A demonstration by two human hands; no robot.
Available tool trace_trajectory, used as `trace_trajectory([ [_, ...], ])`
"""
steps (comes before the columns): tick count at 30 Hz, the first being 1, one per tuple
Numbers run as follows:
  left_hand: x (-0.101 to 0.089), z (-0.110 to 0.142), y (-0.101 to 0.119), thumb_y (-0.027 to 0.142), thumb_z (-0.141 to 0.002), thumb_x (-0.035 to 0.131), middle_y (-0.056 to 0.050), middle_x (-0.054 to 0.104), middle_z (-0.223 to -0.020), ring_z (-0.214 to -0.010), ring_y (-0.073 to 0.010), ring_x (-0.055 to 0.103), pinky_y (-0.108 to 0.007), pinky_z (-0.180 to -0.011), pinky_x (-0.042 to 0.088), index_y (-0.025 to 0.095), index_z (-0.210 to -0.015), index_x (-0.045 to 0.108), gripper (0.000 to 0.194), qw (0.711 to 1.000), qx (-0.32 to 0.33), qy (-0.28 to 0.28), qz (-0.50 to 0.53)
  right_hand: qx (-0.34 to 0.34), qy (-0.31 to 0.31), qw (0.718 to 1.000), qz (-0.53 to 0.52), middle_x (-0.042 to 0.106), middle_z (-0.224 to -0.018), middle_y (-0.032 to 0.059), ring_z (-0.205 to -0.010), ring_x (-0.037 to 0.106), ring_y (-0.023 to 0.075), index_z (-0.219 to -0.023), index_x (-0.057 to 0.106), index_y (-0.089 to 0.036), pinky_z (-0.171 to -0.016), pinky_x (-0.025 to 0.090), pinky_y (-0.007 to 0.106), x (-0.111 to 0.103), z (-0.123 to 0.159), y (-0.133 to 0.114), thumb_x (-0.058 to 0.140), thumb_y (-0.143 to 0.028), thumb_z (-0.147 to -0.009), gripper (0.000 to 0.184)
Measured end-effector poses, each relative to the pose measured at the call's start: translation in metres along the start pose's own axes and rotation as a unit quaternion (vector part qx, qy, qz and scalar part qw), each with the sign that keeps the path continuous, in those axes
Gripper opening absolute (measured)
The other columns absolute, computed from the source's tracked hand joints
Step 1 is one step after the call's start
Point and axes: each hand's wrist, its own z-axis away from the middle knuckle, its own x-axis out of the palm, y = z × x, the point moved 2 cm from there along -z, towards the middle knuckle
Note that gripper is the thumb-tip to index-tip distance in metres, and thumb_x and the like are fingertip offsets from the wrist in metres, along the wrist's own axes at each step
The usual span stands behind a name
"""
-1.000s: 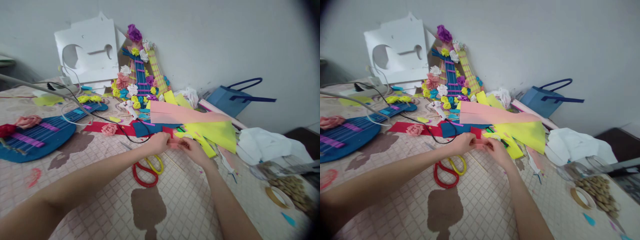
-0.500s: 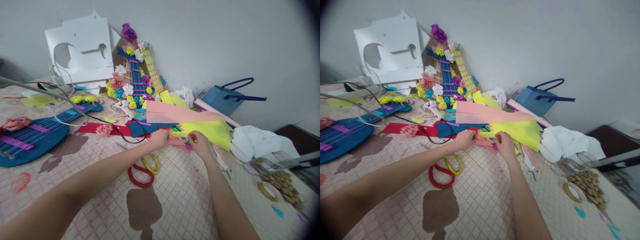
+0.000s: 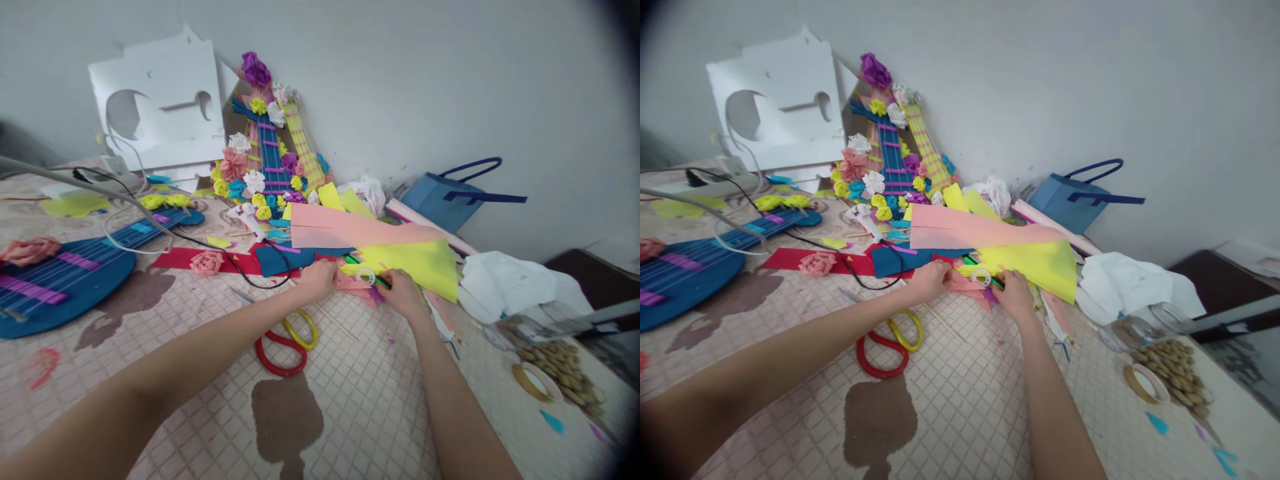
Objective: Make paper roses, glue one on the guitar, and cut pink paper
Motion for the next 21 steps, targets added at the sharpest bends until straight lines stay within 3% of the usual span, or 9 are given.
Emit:
trace_trajectory([
  [5, -0.001, 0.000, 0.001, 0.017, -0.077, 0.049, -0.007, 0.066, -0.100, -0.087, -0.0199, 0.065, -0.028, -0.070, 0.051, 0.019, -0.089, 0.062, 0.017, 1.000, -0.001, 0.002, 0.002, 0.012, 0.027, 1.000, 0.004, 0.060, -0.082, 0.0079, -0.082, 0.055, 0.0239, -0.084, 0.057, -0.017, -0.075, 0.042, 0.036, -0.009, -0.004, 0.006, 0.051, -0.019, -0.074, 0.012],
  [11, -0.002, 0.001, 0.001, 0.017, -0.077, 0.050, -0.007, 0.066, -0.101, -0.087, -0.0197, 0.064, -0.028, -0.070, 0.051, 0.019, -0.088, 0.063, 0.017, 1.000, 0.003, -0.003, 0.003, 0.004, 0.001, 1.000, -0.015, 0.063, -0.083, 0.0077, -0.079, 0.059, 0.0225, -0.087, 0.057, -0.017, -0.072, 0.045, 0.033, -0.003, 0.002, 0.001, 0.057, -0.028, -0.076, 0.015],
  [16, -0.003, 0.001, 0.001, 0.018, -0.078, 0.051, -0.008, 0.066, -0.103, -0.088, -0.0199, 0.064, -0.028, -0.071, 0.051, 0.019, -0.089, 0.063, 0.017, 1.000, 0.003, -0.008, 0.003, 0.001, -0.013, 1.000, -0.019, 0.065, -0.082, 0.0043, -0.073, 0.061, 0.0223, -0.109, 0.052, -0.018, -0.063, 0.044, 0.030, 0.000, 0.006, -0.004, 0.060, -0.026, -0.073, 0.038],
  [21, -0.003, 0.001, 0.001, 0.018, -0.078, 0.051, -0.007, 0.065, -0.102, -0.088, -0.0198, 0.064, -0.027, -0.071, 0.051, 0.019, -0.089, 0.063, 0.016, 1.000, 0.003, -0.007, 0.003, -0.006, 0.017, 1.000, 0.001, 0.062, -0.097, 0.0120, -0.090, 0.057, 0.0290, -0.117, 0.047, -0.017, -0.074, 0.044, 0.037, -0.010, 0.005, -0.010, 0.055, -0.020, -0.074, 0.044],
])
